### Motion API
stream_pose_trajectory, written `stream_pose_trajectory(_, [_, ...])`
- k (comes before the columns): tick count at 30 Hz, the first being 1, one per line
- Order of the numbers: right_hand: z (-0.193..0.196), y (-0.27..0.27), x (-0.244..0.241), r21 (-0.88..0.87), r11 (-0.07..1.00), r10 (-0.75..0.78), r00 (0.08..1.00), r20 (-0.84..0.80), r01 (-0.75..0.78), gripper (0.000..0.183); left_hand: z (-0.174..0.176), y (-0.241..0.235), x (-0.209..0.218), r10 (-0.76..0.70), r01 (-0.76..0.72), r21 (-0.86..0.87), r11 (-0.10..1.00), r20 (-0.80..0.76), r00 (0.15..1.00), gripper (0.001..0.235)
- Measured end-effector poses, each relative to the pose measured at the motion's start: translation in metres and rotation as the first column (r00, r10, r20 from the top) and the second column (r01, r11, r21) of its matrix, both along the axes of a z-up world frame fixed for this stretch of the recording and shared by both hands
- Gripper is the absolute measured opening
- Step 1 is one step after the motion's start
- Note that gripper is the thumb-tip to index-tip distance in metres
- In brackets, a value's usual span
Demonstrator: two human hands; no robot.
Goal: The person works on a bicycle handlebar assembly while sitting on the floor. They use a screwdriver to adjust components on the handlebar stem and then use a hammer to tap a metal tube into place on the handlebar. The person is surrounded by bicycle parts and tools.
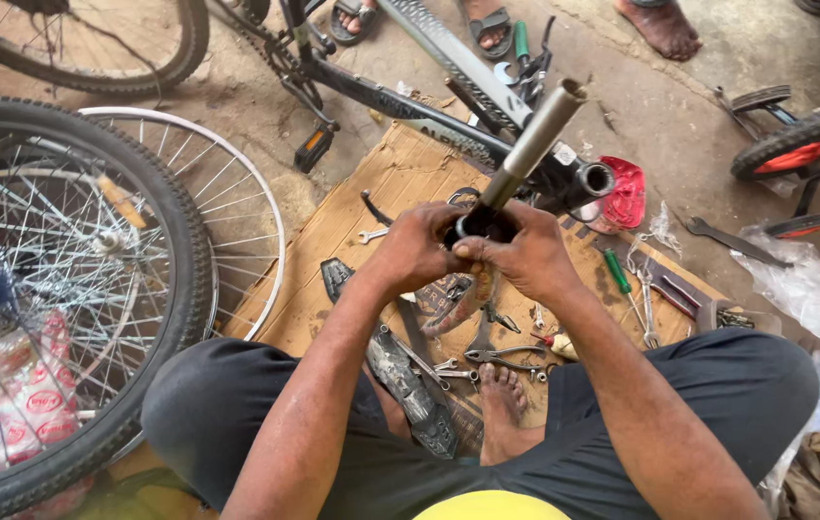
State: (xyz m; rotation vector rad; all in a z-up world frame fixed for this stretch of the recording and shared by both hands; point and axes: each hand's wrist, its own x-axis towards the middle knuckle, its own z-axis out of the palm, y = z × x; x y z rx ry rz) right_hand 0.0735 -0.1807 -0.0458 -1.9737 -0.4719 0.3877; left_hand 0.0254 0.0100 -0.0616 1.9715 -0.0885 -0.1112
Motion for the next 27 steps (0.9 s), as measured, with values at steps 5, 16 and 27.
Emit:
stream_pose_trajectory(5, [-0.075, -0.068, 0.004, 0.014, 0.989, -0.132, 0.916, -0.379, 0.149, 0.028, -0.005, 0.002, -0.013, 0.005, 0.026, -0.227, 0.973, 0.136, 0.991, 0.072])
stream_pose_trajectory(16, [-0.312, -0.067, -0.059, -0.613, 0.71, -0.349, 0.929, 0.12, 0.346, 0.047, -0.026, 0.0, -0.012, 0.161, -0.125, -0.211, 0.969, 0.161, 0.974, 0.06])
stream_pose_trajectory(27, [-0.31, -0.069, -0.065, -0.331, 0.71, -0.688, 0.713, -0.135, 0.622, 0.021, -0.026, -0.003, -0.003, 0.087, -0.046, -0.217, 0.975, 0.186, 0.979, 0.068])
